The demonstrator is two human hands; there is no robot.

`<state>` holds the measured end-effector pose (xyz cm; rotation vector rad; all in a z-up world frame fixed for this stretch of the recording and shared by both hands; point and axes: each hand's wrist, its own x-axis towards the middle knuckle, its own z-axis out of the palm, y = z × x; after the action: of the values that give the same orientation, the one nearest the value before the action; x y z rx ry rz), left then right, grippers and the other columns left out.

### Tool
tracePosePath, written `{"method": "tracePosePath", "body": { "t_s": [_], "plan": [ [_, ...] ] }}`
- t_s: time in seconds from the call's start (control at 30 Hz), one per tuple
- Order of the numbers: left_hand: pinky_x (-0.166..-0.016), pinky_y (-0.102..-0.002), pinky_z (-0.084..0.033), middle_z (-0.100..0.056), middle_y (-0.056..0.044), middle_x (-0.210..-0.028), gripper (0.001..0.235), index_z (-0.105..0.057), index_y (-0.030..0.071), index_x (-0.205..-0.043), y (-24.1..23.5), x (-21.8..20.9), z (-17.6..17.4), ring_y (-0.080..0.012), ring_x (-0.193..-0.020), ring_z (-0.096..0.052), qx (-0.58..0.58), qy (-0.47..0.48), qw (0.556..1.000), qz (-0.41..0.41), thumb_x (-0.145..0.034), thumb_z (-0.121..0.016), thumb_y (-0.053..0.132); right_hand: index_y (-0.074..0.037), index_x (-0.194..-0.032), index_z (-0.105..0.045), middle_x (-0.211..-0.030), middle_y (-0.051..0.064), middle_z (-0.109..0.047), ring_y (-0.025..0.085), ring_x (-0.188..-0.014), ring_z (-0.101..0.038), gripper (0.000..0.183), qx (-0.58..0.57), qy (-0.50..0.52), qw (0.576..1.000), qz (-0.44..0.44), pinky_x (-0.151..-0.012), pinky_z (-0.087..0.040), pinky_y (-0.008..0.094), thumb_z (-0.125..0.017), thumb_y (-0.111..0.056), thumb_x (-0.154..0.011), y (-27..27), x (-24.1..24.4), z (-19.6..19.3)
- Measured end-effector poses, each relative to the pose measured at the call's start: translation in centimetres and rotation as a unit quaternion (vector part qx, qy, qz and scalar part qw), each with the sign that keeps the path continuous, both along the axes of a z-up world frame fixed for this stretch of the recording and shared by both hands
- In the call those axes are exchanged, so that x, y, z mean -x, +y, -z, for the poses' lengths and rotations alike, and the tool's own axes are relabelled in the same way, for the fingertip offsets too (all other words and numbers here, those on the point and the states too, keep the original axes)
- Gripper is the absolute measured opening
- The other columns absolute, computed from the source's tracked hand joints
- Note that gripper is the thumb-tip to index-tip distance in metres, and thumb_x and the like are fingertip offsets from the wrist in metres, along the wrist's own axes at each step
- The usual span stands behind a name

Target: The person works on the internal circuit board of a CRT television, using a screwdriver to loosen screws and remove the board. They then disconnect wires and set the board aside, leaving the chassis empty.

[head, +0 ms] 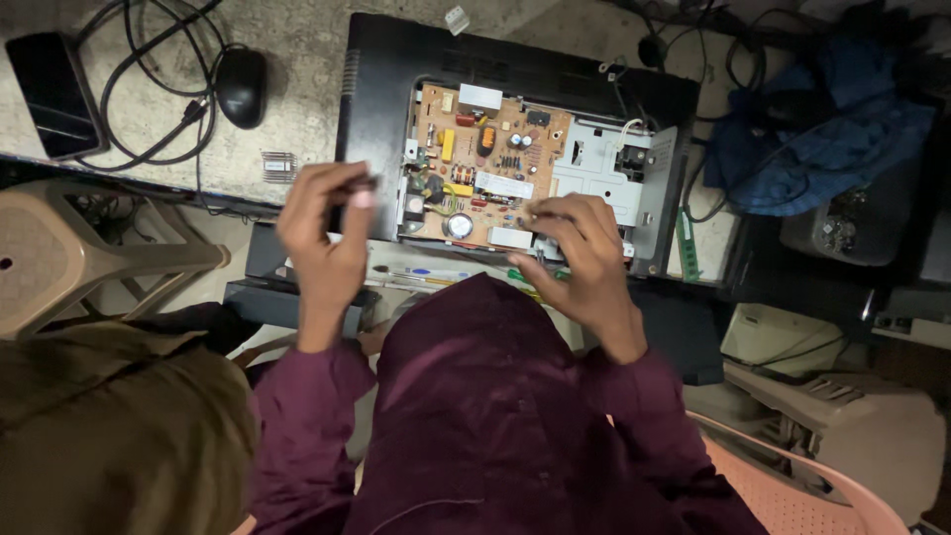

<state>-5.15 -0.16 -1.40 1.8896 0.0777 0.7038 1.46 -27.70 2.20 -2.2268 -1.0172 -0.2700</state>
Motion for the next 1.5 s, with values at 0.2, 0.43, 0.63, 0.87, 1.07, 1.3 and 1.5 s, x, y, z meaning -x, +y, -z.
{"method": "tracePosePath", "body": {
  "t_s": [0.2, 0.43, 0.63, 0.87, 1.07, 1.3, 1.5],
  "plan": [
    [-0.088, -0.028, -0.056, -0.071, -0.012, -0.118, 0.023, -0.064, 0.001, -0.128, 2.7, 2.7, 5.4, -0.0180, -0.105, -0.070, 0.226, 0.062, 0.961, -0.148, -0.108, -0.058, 0.012, -0.003, -0.108, -0.066, -0.117, 0.013, -0.068, 0.029, -0.114, -0.065, 0.035, -0.062, 0.009, 0.996, 0.059, -0.101, -0.054, 0.042, -0.083, -0.028, -0.089, -1.8, 1.4, -0.6],
    [-0.085, -0.031, -0.055, -0.066, -0.008, -0.123, 0.031, -0.063, 0.009, -0.127, 3.1, 3.1, 16.0, -0.0164, -0.109, -0.064, 0.306, 0.201, 0.920, -0.143, -0.108, -0.053, 0.031, -0.003, -0.114, -0.065, -0.121, 0.013, -0.067, 0.028, -0.115, -0.065, 0.026, -0.088, -0.026, 0.983, 0.159, -0.103, -0.054, 0.042, -0.076, -0.021, -0.099, -4.2, 1.2, -0.2],
    [-0.074, -0.035, -0.055, -0.065, -0.001, -0.113, 0.037, -0.060, 0.017, -0.122, 2.7, 3.0, 23.2, -0.0180, -0.093, -0.064, 0.524, 0.342, 0.768, -0.140, -0.098, -0.052, 0.045, 0.002, -0.137, -0.054, -0.129, 0.024, -0.061, 0.035, -0.125, -0.062, 0.041, -0.037, -0.037, 0.960, 0.275, -0.108, -0.051, 0.043, -0.068, -0.019, -0.105, -5.7, -1.1, 0.3],
    [-0.072, -0.031, -0.052, -0.066, -0.007, -0.106, 0.033, -0.060, 0.008, -0.127, 2.1, 3.6, 14.4, -0.0166, -0.084, -0.060, 0.653, 0.325, 0.680, -0.070, -0.101, -0.055, 0.027, -0.004, -0.157, -0.040, -0.125, 0.018, -0.070, 0.023, -0.111, -0.066, 0.066, -0.095, 0.276, 0.907, 0.304, -0.099, -0.050, 0.034, -0.057, -0.025, -0.097, -6.1, -1.5, 0.5],
    [-0.065, -0.021, -0.047, -0.067, -0.012, -0.093, 0.030, -0.058, -0.003, -0.134, 5.1, 9.0, -0.9, -0.0097, -0.067, -0.057, 0.988, 0.128, -0.080, 0.018, -0.104, -0.057, 0.002, -0.001, -0.165, -0.029, -0.143, 0.017, -0.060, 0.021, -0.125, -0.058, 0.079, -0.180, 0.298, 0.912, 0.217, -0.113, -0.042, 0.031, -0.054, -0.014, -0.091, -6.8, -2.0, 1.1],
    [-0.042, -0.024, -0.037, -0.062, 0.000, -0.075, 0.032, -0.065, 0.010, -0.107, 0.1, 0.1, 12.7, -0.0084, -0.052, -0.053, 0.673, 0.262, 0.688, -0.074, -0.095, -0.062, 0.040, 0.003, -0.162, -0.034, -0.144, 0.016, -0.059, 0.022, -0.127, -0.058, 0.080, -0.275, 0.347, 0.873, 0.205, -0.113, -0.042, 0.030, -0.054, -0.011, -0.085, -10.8, -3.1, 3.9],
    [-0.041, -0.024, -0.028, -0.048, 0.006, -0.062, 0.044, -0.058, 0.016, -0.074, 1.2, -1.7, 19.5, -0.0057, -0.047, -0.041, 0.474, 0.383, 0.779, -0.147, -0.095, -0.063, 0.055, 0.007, -0.158, -0.044, -0.140, 0.017, -0.062, 0.024, -0.125, -0.061, 0.075, -0.329, 0.349, 0.860, 0.175, -0.111, -0.046, 0.033, -0.052, -0.017, -0.087, -17.2, -4.4, 6.3]
  ]
}}
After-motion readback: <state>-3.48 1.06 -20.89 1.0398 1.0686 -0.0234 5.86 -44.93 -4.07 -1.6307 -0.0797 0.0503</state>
